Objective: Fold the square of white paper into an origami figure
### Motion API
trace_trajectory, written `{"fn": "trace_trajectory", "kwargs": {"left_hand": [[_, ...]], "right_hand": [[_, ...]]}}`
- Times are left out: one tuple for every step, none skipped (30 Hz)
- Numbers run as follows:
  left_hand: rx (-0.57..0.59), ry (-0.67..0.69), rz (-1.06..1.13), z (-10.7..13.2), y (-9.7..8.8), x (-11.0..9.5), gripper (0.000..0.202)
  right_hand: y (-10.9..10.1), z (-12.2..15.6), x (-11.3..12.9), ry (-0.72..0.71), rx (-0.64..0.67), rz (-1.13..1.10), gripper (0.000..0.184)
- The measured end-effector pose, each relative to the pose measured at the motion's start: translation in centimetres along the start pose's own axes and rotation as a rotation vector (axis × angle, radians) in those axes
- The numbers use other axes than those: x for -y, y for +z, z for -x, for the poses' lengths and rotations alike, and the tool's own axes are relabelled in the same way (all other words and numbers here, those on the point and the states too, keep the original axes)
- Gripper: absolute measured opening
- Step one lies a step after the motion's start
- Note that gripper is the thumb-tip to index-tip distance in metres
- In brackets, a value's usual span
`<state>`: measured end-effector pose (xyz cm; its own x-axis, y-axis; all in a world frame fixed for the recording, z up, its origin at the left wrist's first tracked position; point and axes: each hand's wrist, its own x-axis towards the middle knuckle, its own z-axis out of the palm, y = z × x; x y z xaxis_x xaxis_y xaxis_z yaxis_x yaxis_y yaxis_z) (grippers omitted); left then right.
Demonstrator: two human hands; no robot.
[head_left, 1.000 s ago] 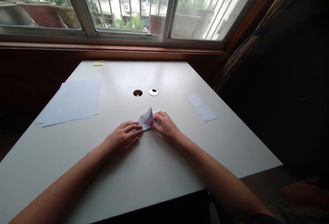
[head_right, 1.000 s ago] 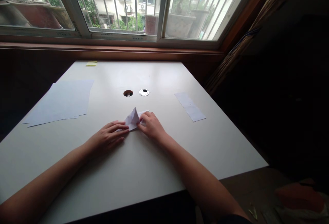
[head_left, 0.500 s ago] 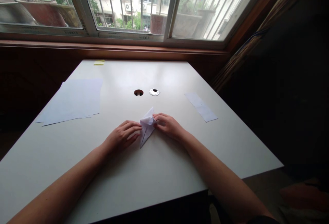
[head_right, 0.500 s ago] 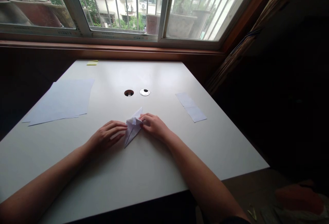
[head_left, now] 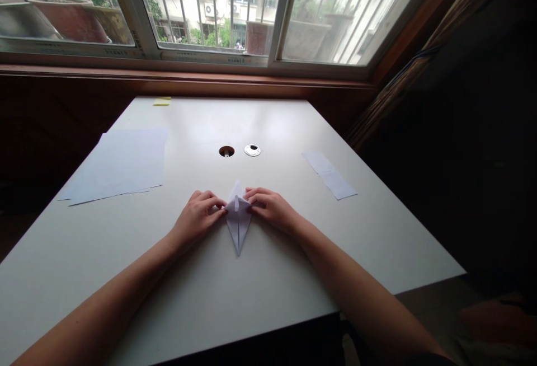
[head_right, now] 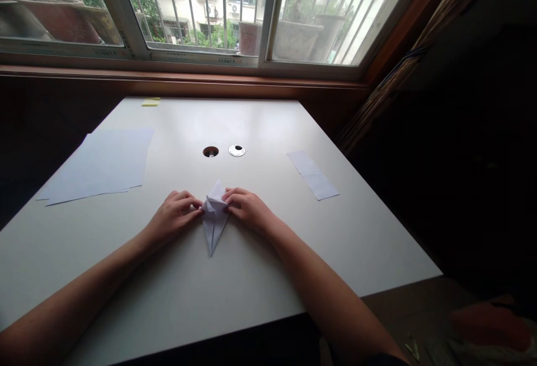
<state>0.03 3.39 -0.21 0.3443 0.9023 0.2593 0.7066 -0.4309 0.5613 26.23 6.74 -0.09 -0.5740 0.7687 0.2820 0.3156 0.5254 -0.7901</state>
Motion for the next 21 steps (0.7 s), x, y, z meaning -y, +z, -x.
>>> {"fn": "trace_trajectory", "kwargs": {"left_hand": [[-0.005, 0.004, -0.001, 0.01, 0.03, -0.09, 0.013], [-0.007, 0.008, -0.003, 0.01, 0.05, -0.18, 0.013], [-0.007, 0.011, -0.002, 0.01, 0.07, -0.26, 0.012], [-0.005, 0.009, 0.000, -0.01, 0.08, -0.33, 0.012], [0.000, 0.007, 0.004, -0.03, 0.08, -0.39, 0.011], [0.005, 0.004, 0.010, -0.05, 0.07, -0.43, 0.011], [0.009, 0.002, 0.017, -0.07, 0.05, -0.48, 0.011], [0.014, 0.001, 0.023, -0.09, 0.03, -0.52, 0.010], [0.017, 0.000, 0.028, -0.09, 0.01, -0.58, 0.010], [0.019, -0.001, 0.032, -0.08, -0.01, -0.64, 0.010], [0.019, -0.004, 0.034, -0.07, -0.02, -0.71, 0.011], [0.018, -0.007, 0.033, -0.06, -0.03, -0.77, 0.011], [0.019, -0.011, 0.031, -0.06, -0.03, -0.83, 0.012], [0.022, -0.015, 0.029, -0.08, -0.03, -0.88, 0.012], [0.027, -0.021, 0.028, -0.10, -0.02, -0.92, 0.012], [0.031, -0.028, 0.028, -0.14, -0.01, -0.95, 0.011], [0.035, -0.036, 0.027, -0.19, 0.00, -0.98, 0.011], [0.037, -0.043, 0.025, -0.23, 0.02, -1.01, 0.010], [0.038, -0.048, 0.022, -0.26, 0.03, -1.04, 0.009], [0.037, -0.052, 0.017, -0.28, 0.05, -1.07, 0.009], [0.035, -0.053, 0.012, -0.29, 0.07, -1.09, 0.010]], "right_hand": [[0.07, 0.01, 0.05, 0.011, -0.007, 0.006, 0.007], [0.14, 0.03, 0.09, 0.016, -0.011, 0.010, 0.007], [0.21, 0.06, 0.10, 0.014, -0.014, 0.013, 0.007], [0.28, 0.08, 0.10, 0.009, -0.017, 0.014, 0.008], [0.34, 0.12, 0.08, -0.001, -0.023, 0.014, 0.008], [0.39, 0.15, 0.07, -0.011, -0.030, 0.013, 0.009], [0.43, 0.19, 0.07, -0.020, -0.039, 0.014, 0.010], [0.44, 0.23, 0.09, -0.027, -0.046, 0.015, 0.011], [0.45, 0.27, 0.13, -0.032, -0.051, 0.017, 0.012], [0.44, 0.32, 0.18, -0.037, -0.052, 0.018, 0.013], [0.42, 0.37, 0.23, -0.041, -0.049, 0.018, 0.014], [0.41, 0.41, 0.28, -0.045, -0.042, 0.017, 0.014], [0.41, 0.46, 0.30, -0.051, -0.035, 0.016, 0.015], [0.42, 0.49, 0.30, -0.058, -0.029, 0.017, 0.016], [0.44, 0.52, 0.27, -0.067, -0.024, 0.022, 0.017], [0.48, 0.53, 0.21, -0.078, -0.023, 0.032, 0.017], [0.51, 0.52, 0.13, -0.092, -0.026, 0.053, 0.017], [0.54, 0.50, 0.05, -0.108, -0.036, 0.089, 0.017], [0.56, 0.47, -0.03, -0.124, -0.052, 0.140, 0.016], [0.56, 0.44, -0.10, -0.140, -0.071, 0.201, 0.014], [0.53, 0.42, -0.15, -0.153, -0.085, 0.266, 0.012]]}}
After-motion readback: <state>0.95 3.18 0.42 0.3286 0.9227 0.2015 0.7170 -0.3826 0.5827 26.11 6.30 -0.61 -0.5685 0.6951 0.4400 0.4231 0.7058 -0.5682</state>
